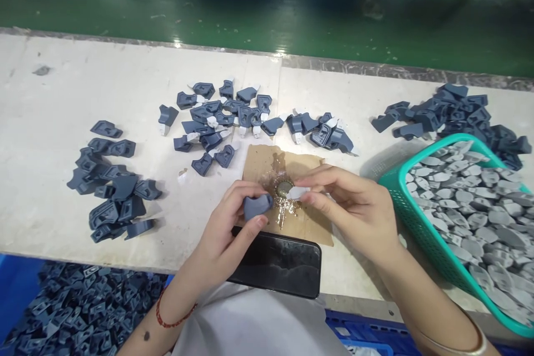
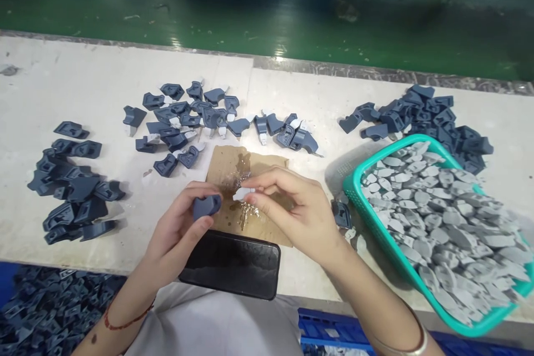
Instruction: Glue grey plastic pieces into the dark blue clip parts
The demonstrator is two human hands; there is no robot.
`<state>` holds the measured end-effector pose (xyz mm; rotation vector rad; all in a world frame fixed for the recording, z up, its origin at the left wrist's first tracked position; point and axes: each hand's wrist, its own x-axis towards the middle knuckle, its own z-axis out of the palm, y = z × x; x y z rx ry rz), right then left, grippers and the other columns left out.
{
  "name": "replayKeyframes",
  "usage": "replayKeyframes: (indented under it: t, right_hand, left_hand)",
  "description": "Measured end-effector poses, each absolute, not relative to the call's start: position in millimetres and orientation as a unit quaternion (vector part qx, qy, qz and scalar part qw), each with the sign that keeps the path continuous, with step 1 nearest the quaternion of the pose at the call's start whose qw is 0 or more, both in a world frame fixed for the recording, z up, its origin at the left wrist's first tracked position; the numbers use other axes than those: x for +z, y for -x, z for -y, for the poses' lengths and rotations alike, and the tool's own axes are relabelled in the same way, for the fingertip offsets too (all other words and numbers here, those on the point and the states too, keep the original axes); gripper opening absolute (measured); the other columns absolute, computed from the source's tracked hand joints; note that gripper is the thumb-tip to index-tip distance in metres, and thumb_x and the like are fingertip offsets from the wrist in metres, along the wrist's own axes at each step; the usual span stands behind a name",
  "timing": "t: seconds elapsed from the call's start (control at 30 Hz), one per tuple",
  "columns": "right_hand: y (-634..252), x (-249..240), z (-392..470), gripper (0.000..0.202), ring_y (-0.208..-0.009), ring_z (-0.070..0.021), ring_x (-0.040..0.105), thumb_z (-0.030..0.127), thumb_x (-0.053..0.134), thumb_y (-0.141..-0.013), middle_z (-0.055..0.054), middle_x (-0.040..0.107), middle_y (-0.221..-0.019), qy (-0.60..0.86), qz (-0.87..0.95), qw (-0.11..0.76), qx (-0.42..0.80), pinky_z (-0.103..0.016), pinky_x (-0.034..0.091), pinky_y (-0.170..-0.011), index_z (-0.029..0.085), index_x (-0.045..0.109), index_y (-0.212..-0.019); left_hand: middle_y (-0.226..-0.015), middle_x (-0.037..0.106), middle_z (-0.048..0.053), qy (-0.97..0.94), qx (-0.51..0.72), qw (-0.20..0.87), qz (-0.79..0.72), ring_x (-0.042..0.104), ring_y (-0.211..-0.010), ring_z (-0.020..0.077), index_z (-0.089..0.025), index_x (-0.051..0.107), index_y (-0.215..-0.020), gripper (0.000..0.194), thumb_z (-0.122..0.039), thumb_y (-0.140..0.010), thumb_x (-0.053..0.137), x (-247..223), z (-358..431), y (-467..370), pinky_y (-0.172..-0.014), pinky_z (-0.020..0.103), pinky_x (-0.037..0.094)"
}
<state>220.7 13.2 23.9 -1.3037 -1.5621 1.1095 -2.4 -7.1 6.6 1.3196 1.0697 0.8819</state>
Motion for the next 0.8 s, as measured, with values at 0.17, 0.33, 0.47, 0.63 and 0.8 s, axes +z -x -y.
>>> replayKeyframes:
  t: [0.17, 0.33, 0.47, 0.63, 0.8]
  right_hand:
    - [-214, 25, -10, 0.013, -0.097, -0.0183, 0.072, 0.016, 0.074, -0.090, -0.001, 0.078, -0.097, 0.484, 0.636, 0.436, 0.413, -0.032, 0.060, -0.085, 0.028, 0.076, -0.096]
    - [-209, 27, -9, 0.013, -0.090, -0.0180, 0.074, 0.014, 0.074, -0.089, -0.002, 0.079, -0.094, 0.475, 0.656, 0.439, 0.388, -0.031, 0.061, -0.083, 0.026, 0.075, -0.095]
    - [-208, 28, -10, 0.012, -0.089, -0.0170, 0.075, 0.014, 0.074, -0.089, -0.002, 0.079, -0.094, 0.466, 0.668, 0.437, 0.382, -0.027, 0.062, -0.076, 0.025, 0.075, -0.094]
    - [-207, 26, -10, 0.011, -0.091, -0.0188, 0.076, 0.016, 0.073, -0.090, -0.003, 0.079, -0.096, 0.460, 0.666, 0.436, 0.393, -0.028, 0.063, -0.075, 0.025, 0.075, -0.096]
    - [-210, 24, -10, 0.014, -0.091, -0.0145, 0.074, 0.016, 0.074, -0.089, 0.001, 0.079, -0.098, 0.480, 0.645, 0.448, 0.391, -0.025, 0.060, -0.079, 0.027, 0.075, -0.097]
  left_hand:
    - [-0.104, 0.068, 0.004, -0.555, 0.357, 0.603, -0.448, 0.064, -0.088, 0.0176, -0.026, 0.065, -0.115, 0.016, -0.027, -0.100, 0.060, 7, 8, 3, -0.079, 0.025, 0.053]
    - [-0.100, 0.071, 0.002, -0.561, 0.340, 0.605, -0.452, 0.067, -0.086, 0.0155, -0.026, 0.063, -0.117, 0.017, -0.029, -0.101, 0.058, 6, 10, 4, -0.079, 0.023, 0.055]
    - [-0.097, 0.069, 0.000, -0.572, 0.337, 0.597, -0.450, 0.066, -0.082, 0.0140, -0.026, 0.061, -0.117, 0.016, -0.031, -0.102, 0.058, 4, 11, 5, -0.078, 0.022, 0.055]
    - [-0.093, 0.068, -0.001, -0.575, 0.336, 0.596, -0.449, 0.066, -0.081, 0.0137, -0.028, 0.062, -0.117, 0.016, -0.030, -0.102, 0.058, 3, 10, 4, -0.075, 0.021, 0.055]
    - [-0.107, 0.073, 0.002, -0.565, 0.350, 0.598, -0.447, 0.069, -0.094, 0.0162, -0.028, 0.062, -0.120, 0.019, -0.029, -0.102, 0.058, 3, 9, 2, -0.085, 0.025, 0.057]
